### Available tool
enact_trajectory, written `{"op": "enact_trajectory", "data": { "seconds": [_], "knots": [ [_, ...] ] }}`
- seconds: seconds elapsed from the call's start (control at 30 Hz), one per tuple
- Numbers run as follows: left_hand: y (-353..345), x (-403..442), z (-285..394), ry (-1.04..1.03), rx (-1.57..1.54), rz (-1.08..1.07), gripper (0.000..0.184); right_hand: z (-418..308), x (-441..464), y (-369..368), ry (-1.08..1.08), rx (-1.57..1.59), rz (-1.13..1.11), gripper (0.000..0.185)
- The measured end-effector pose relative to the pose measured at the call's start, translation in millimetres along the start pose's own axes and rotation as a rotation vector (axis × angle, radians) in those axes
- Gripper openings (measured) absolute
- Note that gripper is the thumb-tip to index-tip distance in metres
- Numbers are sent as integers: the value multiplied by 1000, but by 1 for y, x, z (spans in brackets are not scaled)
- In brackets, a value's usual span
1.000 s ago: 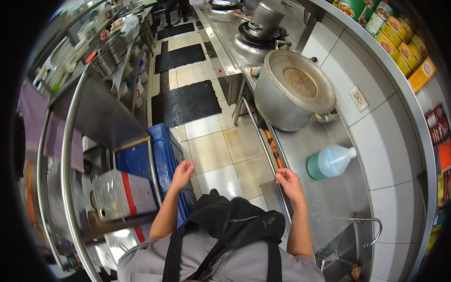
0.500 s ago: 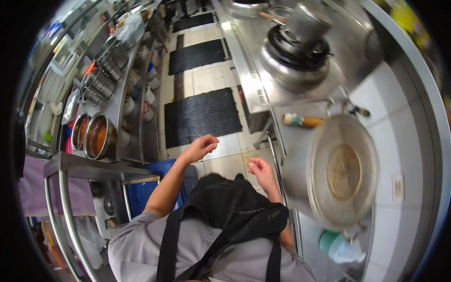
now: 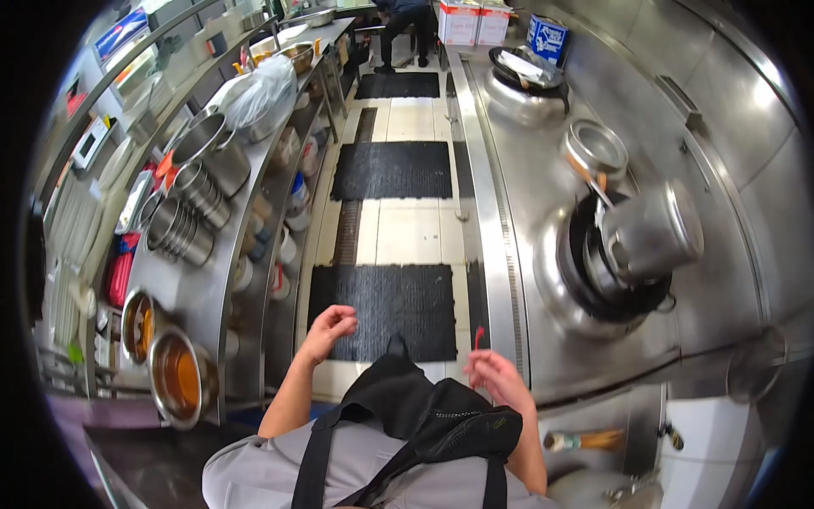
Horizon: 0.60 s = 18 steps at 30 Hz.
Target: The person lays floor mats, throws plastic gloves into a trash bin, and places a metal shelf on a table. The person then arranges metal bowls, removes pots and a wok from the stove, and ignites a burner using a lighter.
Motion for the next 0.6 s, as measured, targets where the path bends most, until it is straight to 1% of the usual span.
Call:
{"op": "enact_trajectory", "data": {
  "seconds": [0.07,0.1,0.17,0.2,0.27,0.3,0.33,0.37,0.4,0.43,0.47,0.53,0.6],
  "knots": [
    [-50,49,75,-42,-90,-224,30,-34,12,-27,-109,-19,-119,45],
    [-73,72,104,-41,-93,-370,34,-55,17,-29,-111,-26,-113,45],
    [-117,100,159,-71,-103,-655,43,-85,27,-36,-185,-68,-189,63],
    [-137,109,187,-101,-108,-795,48,-98,36,-36,-176,-66,-189,63],
    [-170,124,221,-81,-160,-1058,59,-118,61,-34,-252,-63,-156,74],
    [-181,135,229,-49,-190,-1151,63,-139,73,-52,-288,-11,-171,83],
    [-190,147,236,-16,-221,-1243,68,-152,92,-51,-275,-12,-170,83],
    [-196,161,240,9,-195,-1308,75,-159,108,-45,-328,-2,-148,87],
    [-202,179,240,15,-200,-1348,77,-168,123,-38,-389,8,-124,91],
    [-204,200,242,-8,-180,-1350,78,-182,143,-38,-411,23,-191,96],
    [-204,219,246,-28,-153,-1348,78,-195,163,-37,-415,26,-194,96],
    [-204,260,270,-67,-116,-1301,79,-241,215,-52,-339,-18,-308,97],
    [-198,290,289,-73,-83,-1246,79,-277,266,-61,-345,-62,-305,96]
  ]
}}
Point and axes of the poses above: each hand's wrist, its own x-axis towards the middle knuckle, its own y-axis out of the back of the hand, z = x × y, the point moved 8 cm from there along x, towards the middle knuckle, and after that the axes turned 9 degrees about z, right-handed, at the moved point
